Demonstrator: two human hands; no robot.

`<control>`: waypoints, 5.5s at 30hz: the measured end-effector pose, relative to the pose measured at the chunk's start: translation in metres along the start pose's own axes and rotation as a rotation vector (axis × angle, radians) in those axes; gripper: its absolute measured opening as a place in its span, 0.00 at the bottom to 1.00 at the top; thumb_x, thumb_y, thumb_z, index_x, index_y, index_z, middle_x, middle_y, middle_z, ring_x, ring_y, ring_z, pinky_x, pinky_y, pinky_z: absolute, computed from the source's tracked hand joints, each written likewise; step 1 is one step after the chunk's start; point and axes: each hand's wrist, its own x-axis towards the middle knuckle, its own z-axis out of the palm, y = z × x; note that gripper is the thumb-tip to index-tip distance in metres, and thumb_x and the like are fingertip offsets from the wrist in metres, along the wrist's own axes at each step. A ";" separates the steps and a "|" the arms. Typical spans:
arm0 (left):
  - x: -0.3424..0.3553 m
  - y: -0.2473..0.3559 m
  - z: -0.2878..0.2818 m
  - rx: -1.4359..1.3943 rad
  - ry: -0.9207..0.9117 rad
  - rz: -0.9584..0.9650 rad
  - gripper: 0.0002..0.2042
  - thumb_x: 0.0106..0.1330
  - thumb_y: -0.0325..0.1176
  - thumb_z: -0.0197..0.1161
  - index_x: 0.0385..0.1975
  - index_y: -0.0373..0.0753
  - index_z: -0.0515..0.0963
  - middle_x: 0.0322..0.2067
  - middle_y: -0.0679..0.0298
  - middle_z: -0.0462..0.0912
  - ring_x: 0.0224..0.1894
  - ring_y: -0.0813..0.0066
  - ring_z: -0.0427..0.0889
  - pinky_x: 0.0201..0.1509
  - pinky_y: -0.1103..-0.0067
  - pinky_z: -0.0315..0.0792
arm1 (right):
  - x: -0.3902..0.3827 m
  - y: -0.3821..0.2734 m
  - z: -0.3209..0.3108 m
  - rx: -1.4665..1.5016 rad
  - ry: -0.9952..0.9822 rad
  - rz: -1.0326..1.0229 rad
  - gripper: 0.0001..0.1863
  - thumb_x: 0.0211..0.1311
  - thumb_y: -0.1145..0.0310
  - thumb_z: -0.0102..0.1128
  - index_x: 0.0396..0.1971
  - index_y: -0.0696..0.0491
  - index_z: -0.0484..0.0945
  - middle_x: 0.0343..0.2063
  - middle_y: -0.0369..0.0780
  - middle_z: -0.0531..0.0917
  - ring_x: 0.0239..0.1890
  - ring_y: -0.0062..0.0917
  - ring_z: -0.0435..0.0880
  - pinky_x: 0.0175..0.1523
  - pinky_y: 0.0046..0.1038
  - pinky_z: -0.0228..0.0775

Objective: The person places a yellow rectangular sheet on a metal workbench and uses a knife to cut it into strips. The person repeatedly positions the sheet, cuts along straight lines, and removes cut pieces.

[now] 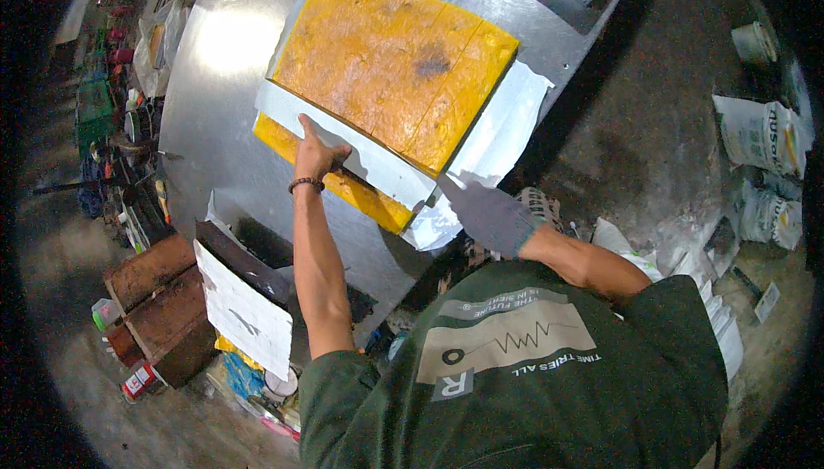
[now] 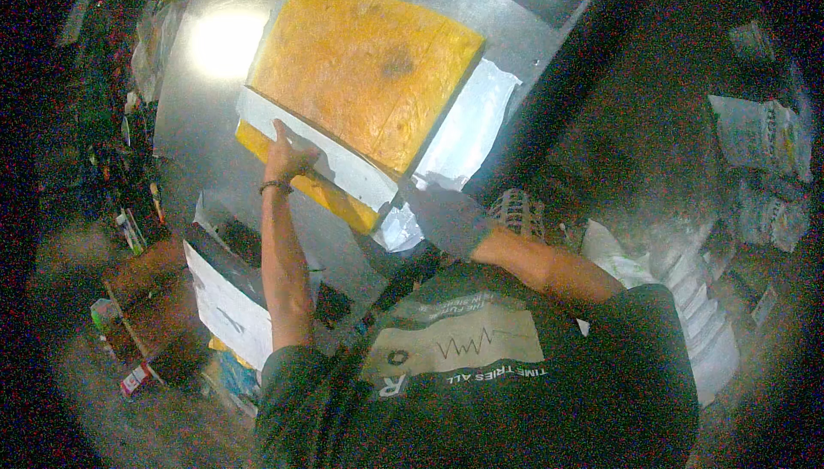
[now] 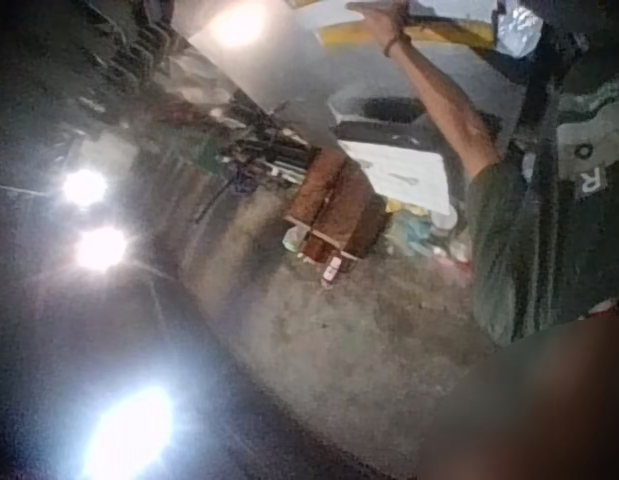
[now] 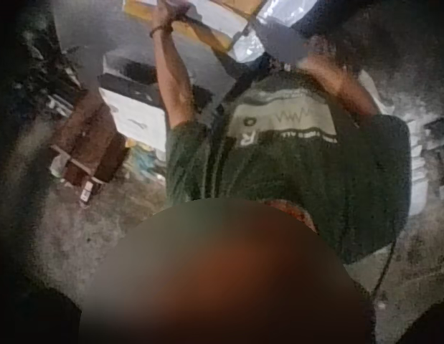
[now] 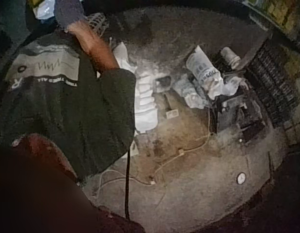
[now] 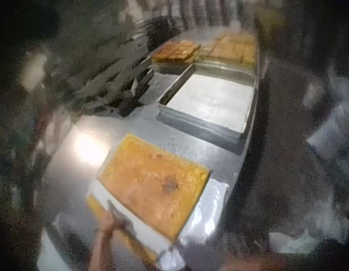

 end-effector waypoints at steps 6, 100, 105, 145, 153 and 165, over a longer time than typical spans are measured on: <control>-0.006 0.007 -0.002 -0.060 0.004 0.008 0.63 0.47 0.34 0.81 0.73 0.28 0.33 0.42 0.39 0.83 0.40 0.56 0.86 0.41 0.70 0.83 | -0.008 -0.002 -0.004 -0.029 0.165 -0.149 0.32 0.63 0.76 0.48 0.68 0.61 0.55 0.39 0.61 0.80 0.37 0.51 0.84 0.39 0.45 0.79; 0.016 0.094 0.015 -0.355 0.192 -0.223 0.60 0.51 0.61 0.72 0.75 0.35 0.43 0.62 0.25 0.59 0.61 0.31 0.70 0.63 0.57 0.70 | 0.052 0.015 -0.017 0.871 0.221 0.310 0.11 0.62 0.75 0.62 0.37 0.56 0.67 0.26 0.41 0.80 0.25 0.30 0.85 0.26 0.28 0.80; 0.019 0.085 0.012 -0.344 0.115 -0.181 0.64 0.47 0.58 0.77 0.75 0.35 0.39 0.64 0.22 0.53 0.65 0.29 0.65 0.67 0.55 0.67 | 0.051 0.014 -0.016 0.874 0.241 0.324 0.10 0.63 0.75 0.60 0.38 0.58 0.68 0.26 0.42 0.81 0.26 0.32 0.87 0.26 0.29 0.80; 0.016 0.083 -0.007 -0.246 0.017 -0.145 0.64 0.45 0.38 0.82 0.75 0.37 0.35 0.58 0.17 0.57 0.51 0.25 0.76 0.56 0.56 0.76 | 0.288 -0.047 -0.089 0.018 0.135 -0.154 0.31 0.66 0.65 0.51 0.67 0.62 0.61 0.48 0.63 0.78 0.51 0.56 0.79 0.55 0.48 0.71; 0.022 0.072 0.012 -0.158 0.111 -0.083 0.56 0.52 0.31 0.71 0.75 0.37 0.35 0.54 0.19 0.60 0.47 0.25 0.77 0.54 0.54 0.76 | 0.291 -0.057 -0.094 -0.066 0.093 -0.174 0.30 0.68 0.63 0.49 0.65 0.64 0.61 0.42 0.63 0.80 0.45 0.57 0.80 0.50 0.51 0.72; 0.019 0.066 0.020 -0.205 0.201 -0.009 0.53 0.53 0.28 0.68 0.75 0.37 0.36 0.52 0.19 0.61 0.40 0.26 0.79 0.49 0.53 0.77 | 0.305 -0.038 -0.077 -0.242 0.135 -0.263 0.25 0.69 0.64 0.49 0.59 0.66 0.65 0.36 0.61 0.82 0.39 0.56 0.82 0.43 0.51 0.73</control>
